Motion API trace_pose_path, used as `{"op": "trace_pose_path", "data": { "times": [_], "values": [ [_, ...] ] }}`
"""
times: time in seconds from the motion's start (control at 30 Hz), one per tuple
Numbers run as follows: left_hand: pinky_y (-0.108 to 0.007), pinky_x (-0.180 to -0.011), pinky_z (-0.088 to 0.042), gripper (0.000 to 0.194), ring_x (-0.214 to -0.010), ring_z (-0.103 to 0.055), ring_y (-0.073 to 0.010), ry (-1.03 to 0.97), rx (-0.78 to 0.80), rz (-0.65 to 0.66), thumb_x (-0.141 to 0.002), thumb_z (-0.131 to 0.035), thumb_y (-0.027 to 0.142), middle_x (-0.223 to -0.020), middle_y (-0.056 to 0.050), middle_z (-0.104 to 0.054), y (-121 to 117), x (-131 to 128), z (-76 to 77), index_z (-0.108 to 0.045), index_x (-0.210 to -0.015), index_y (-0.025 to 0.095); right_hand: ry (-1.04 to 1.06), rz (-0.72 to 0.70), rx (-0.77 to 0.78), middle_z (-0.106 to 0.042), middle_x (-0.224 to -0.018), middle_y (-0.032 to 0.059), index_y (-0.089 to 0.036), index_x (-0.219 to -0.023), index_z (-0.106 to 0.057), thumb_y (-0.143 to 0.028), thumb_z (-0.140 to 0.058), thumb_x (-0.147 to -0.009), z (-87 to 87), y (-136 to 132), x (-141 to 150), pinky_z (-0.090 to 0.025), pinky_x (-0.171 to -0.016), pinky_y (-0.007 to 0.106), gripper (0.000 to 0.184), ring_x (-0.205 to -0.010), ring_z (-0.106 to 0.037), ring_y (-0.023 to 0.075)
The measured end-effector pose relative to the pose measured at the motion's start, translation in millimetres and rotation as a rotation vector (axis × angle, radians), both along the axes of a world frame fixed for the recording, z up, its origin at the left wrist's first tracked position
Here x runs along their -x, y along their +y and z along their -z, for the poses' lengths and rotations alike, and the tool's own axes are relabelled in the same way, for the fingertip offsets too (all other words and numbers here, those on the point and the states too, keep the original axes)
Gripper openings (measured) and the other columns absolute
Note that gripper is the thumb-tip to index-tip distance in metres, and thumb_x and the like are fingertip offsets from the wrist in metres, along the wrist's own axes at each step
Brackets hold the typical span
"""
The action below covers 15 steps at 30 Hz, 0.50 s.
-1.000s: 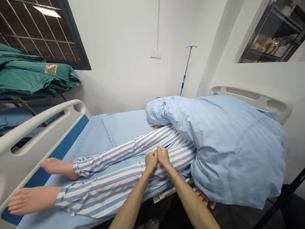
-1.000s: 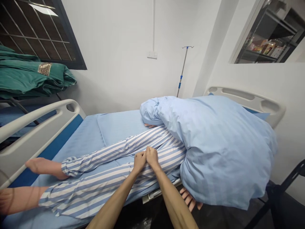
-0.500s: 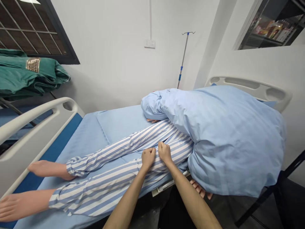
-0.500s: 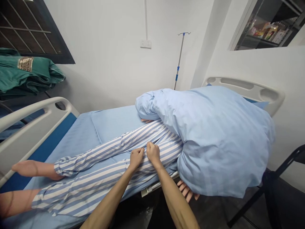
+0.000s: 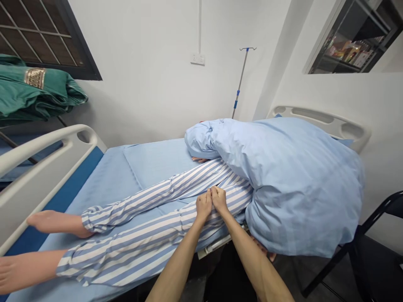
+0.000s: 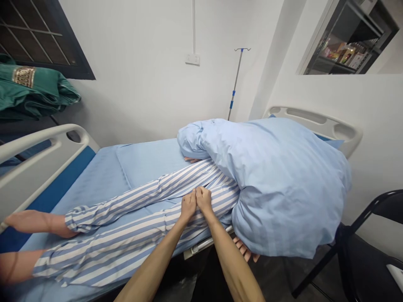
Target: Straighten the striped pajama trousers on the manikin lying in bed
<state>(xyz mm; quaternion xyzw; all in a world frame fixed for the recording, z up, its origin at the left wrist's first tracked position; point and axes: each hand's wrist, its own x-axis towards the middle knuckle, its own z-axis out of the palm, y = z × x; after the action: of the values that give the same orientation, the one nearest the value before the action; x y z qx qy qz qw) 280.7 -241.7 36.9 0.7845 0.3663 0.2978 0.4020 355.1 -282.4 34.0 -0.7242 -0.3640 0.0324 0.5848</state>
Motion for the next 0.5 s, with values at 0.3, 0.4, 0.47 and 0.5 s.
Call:
{"op": "trace_pose_path", "data": {
  "times": [0.3, 0.4, 0.47, 0.5],
  "values": [
    [-0.031, -0.061, -0.026, 0.05, -0.054, -0.041, -0.014, 0.033, -0.023, -0.018, -0.098, -0.03, 0.034, -0.052, -0.004, -0.048, -3, 0, -0.7, -0.036, -0.05, 0.022, -0.121, 0.002, 0.075, -0.037, -0.048, -0.0041, -0.023, -0.053, -0.033, -0.042, -0.033, -0.091, -15.7, -15, -29, -0.029, -0.057, 0.026, 0.042, -0.051, -0.037, 0.0114],
    [-0.031, -0.06, -0.024, 0.05, -0.054, -0.039, -0.0139, 0.035, 0.008, -0.005, -0.097, -0.032, 0.035, -0.05, -0.002, -0.042, -2, 0, -0.4, -0.035, -0.049, 0.022, -0.157, 0.0, 0.098, -0.036, -0.048, -0.0042, -0.024, -0.054, -0.03, -0.04, -0.034, -0.091, -5.1, -15, -34, -0.028, -0.057, 0.026, 0.041, -0.051, -0.033, 0.0114],
    [-0.03, -0.059, -0.023, 0.05, -0.053, -0.037, -0.013, 0.027, 0.036, 0.005, -0.096, -0.034, 0.035, -0.049, -0.001, -0.039, -1, -3, -2.5, -0.033, -0.048, 0.021, -0.165, 0.011, 0.085, -0.035, -0.048, -0.0042, -0.024, -0.054, -0.029, -0.041, -0.034, -0.091, 0.7, -16, -35, -0.027, -0.057, 0.027, 0.041, -0.051, -0.032, 0.0114],
    [-0.03, -0.058, -0.022, 0.05, -0.052, -0.036, -0.0123, 0.018, 0.05, 0.007, -0.096, -0.035, 0.035, -0.049, 0.0, -0.037, -1, -6, -4.3, -0.032, -0.048, 0.021, -0.158, 0.016, 0.074, -0.035, -0.048, -0.0042, -0.024, -0.054, -0.029, -0.042, -0.034, -0.091, 2.3, -16, -35, -0.026, -0.057, 0.027, 0.042, -0.051, -0.032, 0.0114]
  ]
}}
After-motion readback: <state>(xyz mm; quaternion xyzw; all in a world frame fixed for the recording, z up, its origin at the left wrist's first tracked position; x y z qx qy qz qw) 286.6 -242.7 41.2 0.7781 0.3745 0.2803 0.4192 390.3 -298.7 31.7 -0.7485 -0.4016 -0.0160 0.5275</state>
